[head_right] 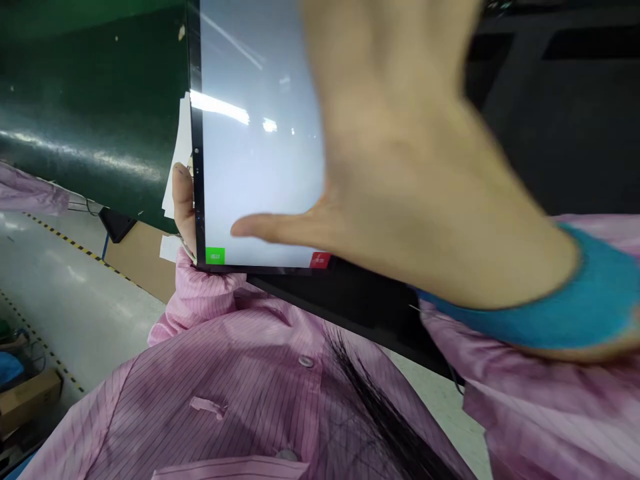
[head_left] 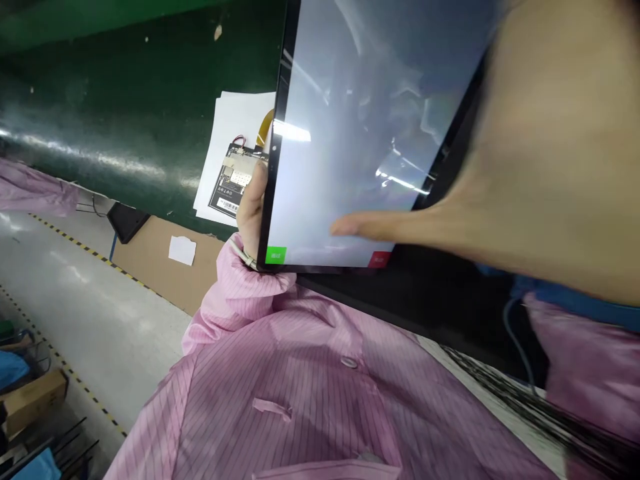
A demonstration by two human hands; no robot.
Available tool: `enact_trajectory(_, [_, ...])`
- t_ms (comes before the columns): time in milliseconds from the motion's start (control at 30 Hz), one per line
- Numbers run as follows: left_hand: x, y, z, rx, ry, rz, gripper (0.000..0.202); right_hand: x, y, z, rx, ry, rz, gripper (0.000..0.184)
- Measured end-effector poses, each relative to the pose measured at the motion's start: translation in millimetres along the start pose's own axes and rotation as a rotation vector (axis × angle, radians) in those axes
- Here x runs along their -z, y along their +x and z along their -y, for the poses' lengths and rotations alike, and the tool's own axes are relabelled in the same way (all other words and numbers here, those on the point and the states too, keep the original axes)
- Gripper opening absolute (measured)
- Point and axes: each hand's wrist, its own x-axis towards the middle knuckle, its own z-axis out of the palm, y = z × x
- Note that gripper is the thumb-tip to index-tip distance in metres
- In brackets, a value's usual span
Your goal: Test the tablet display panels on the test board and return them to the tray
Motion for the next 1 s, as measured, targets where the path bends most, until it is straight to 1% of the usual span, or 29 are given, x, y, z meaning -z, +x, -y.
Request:
enact_trajectory(33, [4.5,0.6,2.8,-0.024,0.041,0.044,0.071,-2.3,1.6,2.2,0.086,-0.111,0.005,0.13])
enact_trajectory(67, [8.1,1.1,4.7,-0.04,0.074,0.082,0.069,-7.1,2.2,3.3,0.167,-0.205,0.006,0.136])
enact_trajectory(100, [10.6,1.6,5.9,-0.051,0.099,0.115,0.066,-13.6,1.8,3.6,0.22,-0.261,-0.005,0.137])
enact_trajectory(133, [12.1,1.9,6.4,-0.06,0.119,0.134,0.064,-21.3,0.4,3.3,0.235,-0.268,-0.029,0.131])
enact_trajectory(167, [12.9,2.3,6.4,-0.076,0.133,0.136,0.061,-29.3,-1.7,2.8,0.234,-0.264,-0.071,0.12])
enact_trajectory(200, [13.2,2.7,6.1,-0.099,0.142,0.124,0.059,-37.0,-4.4,2.4,0.229,-0.26,-0.114,0.106])
enact_trajectory(300, [14.1,5.5,5.2,-0.163,0.156,0.095,0.052,-55.5,-11.8,3.1,0.239,-0.254,-0.231,0.053])
enact_trajectory(333, [14.8,6.9,5.1,-0.181,0.152,0.097,0.051,-59.2,-12.9,3.8,0.256,-0.255,-0.271,0.038])
enact_trajectory(367, [15.9,8.5,5.0,-0.193,0.143,0.112,0.05,-61.4,-12.9,4.6,0.27,-0.25,-0.308,0.028])
enact_trajectory(400, [17.2,10.0,4.8,-0.198,0.134,0.135,0.049,-61.7,-11.8,5.4,0.278,-0.234,-0.343,0.024])
enact_trajectory(467, [20.6,12.8,4.2,-0.2,0.11,0.175,0.046,-56.5,-7.1,6.2,0.268,-0.154,-0.412,0.025])
enact_trajectory(533, [24.7,14.9,3.3,-0.162,0.103,0.196,0.047,-44.6,-0.8,5.0,0.196,-0.052,-0.472,0.03])
enact_trajectory(600, [29.2,16.5,2.5,-0.137,0.111,0.189,0.051,-30.6,5.2,0.7,0.104,-0.005,-0.512,0.038])
enact_trajectory(700, [34.1,17.8,2.1,-0.169,0.136,0.206,0.053,-17.3,11.8,-12.0,0.012,-0.018,-0.479,0.061])
enact_trajectory(800, [35.4,17.6,2.6,-0.181,0.16,0.242,0.058,-16.4,15.7,-25.6,-0.018,-0.028,-0.434,0.078])
enact_trajectory(900, [34.7,17.2,3.8,-0.158,0.136,0.235,0.06,-14.0,17.9,-29.8,-0.003,-0.025,-0.402,0.081])
enact_trajectory(1000, [32.8,17.3,2.0,-0.137,0.117,0.22,0.058,0.8,18.7,-23.8,-0.056,0.006,-0.366,0.077])
